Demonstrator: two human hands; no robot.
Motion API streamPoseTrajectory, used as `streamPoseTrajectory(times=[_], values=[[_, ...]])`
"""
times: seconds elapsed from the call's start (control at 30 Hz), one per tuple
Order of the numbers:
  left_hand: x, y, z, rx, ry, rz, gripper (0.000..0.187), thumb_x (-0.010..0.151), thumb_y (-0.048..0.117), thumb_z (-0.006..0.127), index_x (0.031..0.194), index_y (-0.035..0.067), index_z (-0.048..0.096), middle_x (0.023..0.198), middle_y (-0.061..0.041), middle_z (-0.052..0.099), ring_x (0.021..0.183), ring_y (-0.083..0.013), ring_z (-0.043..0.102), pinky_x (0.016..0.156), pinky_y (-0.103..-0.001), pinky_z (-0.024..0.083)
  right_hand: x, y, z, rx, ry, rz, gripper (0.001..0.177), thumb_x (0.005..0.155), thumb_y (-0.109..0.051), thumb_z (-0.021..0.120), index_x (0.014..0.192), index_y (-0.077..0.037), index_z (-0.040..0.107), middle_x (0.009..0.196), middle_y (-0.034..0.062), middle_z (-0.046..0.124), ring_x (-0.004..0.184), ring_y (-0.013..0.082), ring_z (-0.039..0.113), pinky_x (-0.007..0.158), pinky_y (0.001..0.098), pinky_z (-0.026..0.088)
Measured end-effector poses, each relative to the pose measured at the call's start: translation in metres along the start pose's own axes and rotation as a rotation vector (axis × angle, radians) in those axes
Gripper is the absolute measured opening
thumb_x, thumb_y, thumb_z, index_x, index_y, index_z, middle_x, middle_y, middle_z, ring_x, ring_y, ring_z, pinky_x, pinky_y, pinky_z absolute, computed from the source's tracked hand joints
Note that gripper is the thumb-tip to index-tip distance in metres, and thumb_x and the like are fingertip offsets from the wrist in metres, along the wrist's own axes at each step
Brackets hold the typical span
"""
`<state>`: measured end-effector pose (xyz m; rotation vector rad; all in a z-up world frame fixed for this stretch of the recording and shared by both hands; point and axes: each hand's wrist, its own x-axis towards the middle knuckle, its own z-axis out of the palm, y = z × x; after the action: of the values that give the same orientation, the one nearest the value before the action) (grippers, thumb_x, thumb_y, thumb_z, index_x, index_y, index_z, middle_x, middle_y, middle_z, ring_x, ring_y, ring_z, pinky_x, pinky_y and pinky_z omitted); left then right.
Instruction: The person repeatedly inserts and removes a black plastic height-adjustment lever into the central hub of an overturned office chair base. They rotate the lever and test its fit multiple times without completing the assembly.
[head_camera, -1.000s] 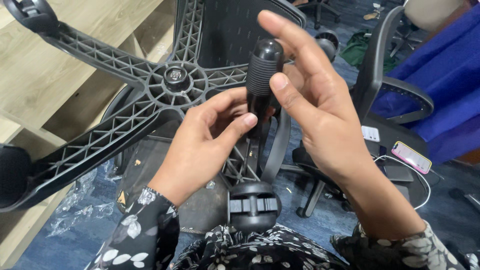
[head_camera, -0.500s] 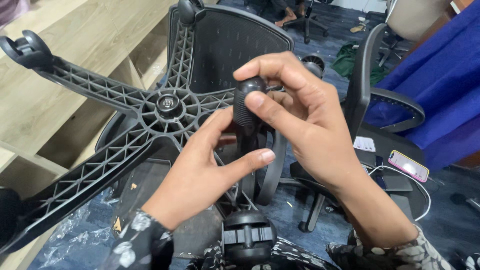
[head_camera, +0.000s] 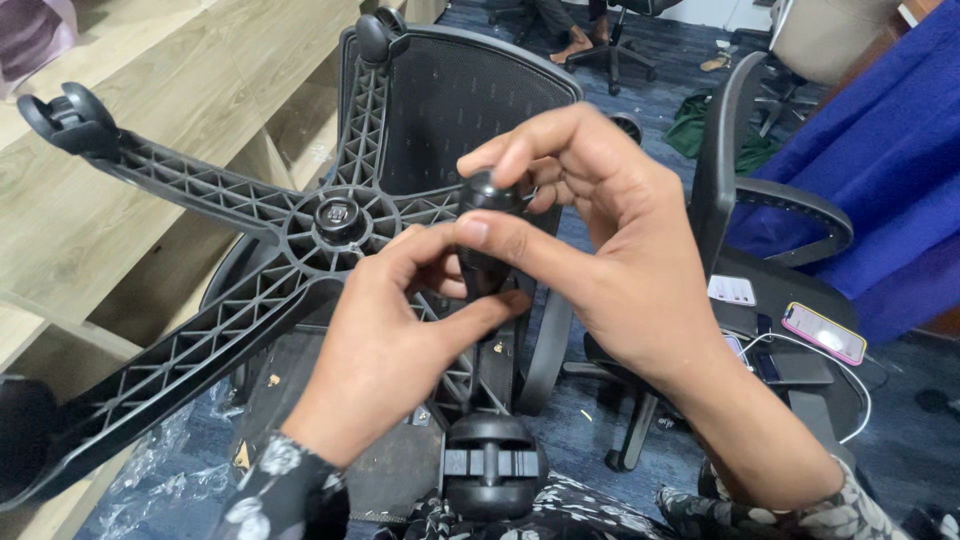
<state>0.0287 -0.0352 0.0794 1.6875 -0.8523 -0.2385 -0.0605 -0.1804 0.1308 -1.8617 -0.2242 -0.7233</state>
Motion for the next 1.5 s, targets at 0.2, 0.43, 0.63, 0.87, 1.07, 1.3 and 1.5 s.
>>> streamPoseTrajectory(times=[0.2,0.43,0.63,0.87,1.07,1.3,1.5], values=[[-0.008,0.001,0.002,-0.216,-0.119,0.132,0.054,0.091,0.019,0.074,0.140,0.006,0.054,0.118,-0.002,0.064,0.107,-0.0093,0.061,0.093,-0.026,0.051,-0.005,-0.010,-0.001,0.112,-0.041,0.098,0.029,0.099,-0.002,0.056,0.127,-0.001,0.060,0.125,0.0073,0.068,0.107,0.0076,0.064,0.098,0.0251,0.053],[-0.015,0.001,-0.002,-0.298,-0.200,0.015,0.047,0.094,0.011,0.064,0.141,0.006,0.059,0.109,-0.004,0.073,0.101,-0.0095,0.067,0.090,-0.027,0.055,-0.023,-0.018,0.005,-0.114,0.017,-0.003,0.033,0.102,-0.002,0.058,0.135,-0.001,0.063,0.134,0.0056,0.052,0.111,0.0094,0.055,0.093,0.0250,0.050],[-0.022,0.004,0.000,0.039,-0.052,0.120,0.036,0.081,0.016,0.081,0.113,0.003,0.072,0.095,-0.004,0.076,0.086,-0.0110,0.068,0.082,-0.027,0.057,-0.037,-0.023,0.014,-0.240,0.050,-0.131,0.027,0.102,-0.003,0.064,0.129,-0.001,0.063,0.126,0.0065,0.056,0.117,0.0107,0.058,0.104,0.0273,0.054],[-0.041,0.001,0.003,-0.089,-0.084,0.436,0.048,0.092,0.011,0.067,0.137,0.000,0.054,0.117,-0.011,0.067,0.103,-0.0168,0.064,0.092,-0.030,0.050,-0.048,-0.042,0.018,-0.336,0.015,-0.036,0.034,0.107,-0.005,0.059,0.141,-0.004,0.060,0.139,0.0063,0.066,0.112,0.0075,0.065,0.107,0.0285,0.055],[-0.045,-0.005,-0.003,0.063,-0.069,0.214,0.029,0.092,0.014,0.071,0.118,0.001,0.069,0.095,-0.009,0.077,0.084,-0.0156,0.075,0.078,-0.030,0.056,-0.060,-0.053,0.032,-0.523,0.061,-0.196,0.043,0.102,-0.007,0.070,0.142,-0.002,0.055,0.151,0.0151,0.054,0.131,0.0204,0.060,0.112,0.0337,0.051],[-0.047,-0.004,0.001,0.147,0.092,0.311,0.032,0.081,0.020,0.084,0.102,-0.001,0.073,0.087,-0.009,0.070,0.078,-0.0177,0.069,0.074,-0.031,0.056,-0.059,-0.058,0.038,-0.710,0.150,-0.273,0.034,0.093,-0.004,0.076,0.125,-0.008,0.067,0.119,0.0154,0.060,0.097,0.0203,0.066,0.089,0.0296,0.058],[-0.046,-0.010,-0.005,-0.157,-0.133,0.284,0.036,0.092,0.011,0.063,0.127,0.001,0.062,0.106,-0.003,0.072,0.096,-0.0114,0.067,0.086,-0.029,0.052,-0.042,-0.049,0.024,-0.354,0.061,-0.162,0.037,0.095,0.006,0.063,0.130,-0.005,0.065,0.122,0.0046,0.068,0.108,0.0104,0.067,0.098,0.0278,0.057]])
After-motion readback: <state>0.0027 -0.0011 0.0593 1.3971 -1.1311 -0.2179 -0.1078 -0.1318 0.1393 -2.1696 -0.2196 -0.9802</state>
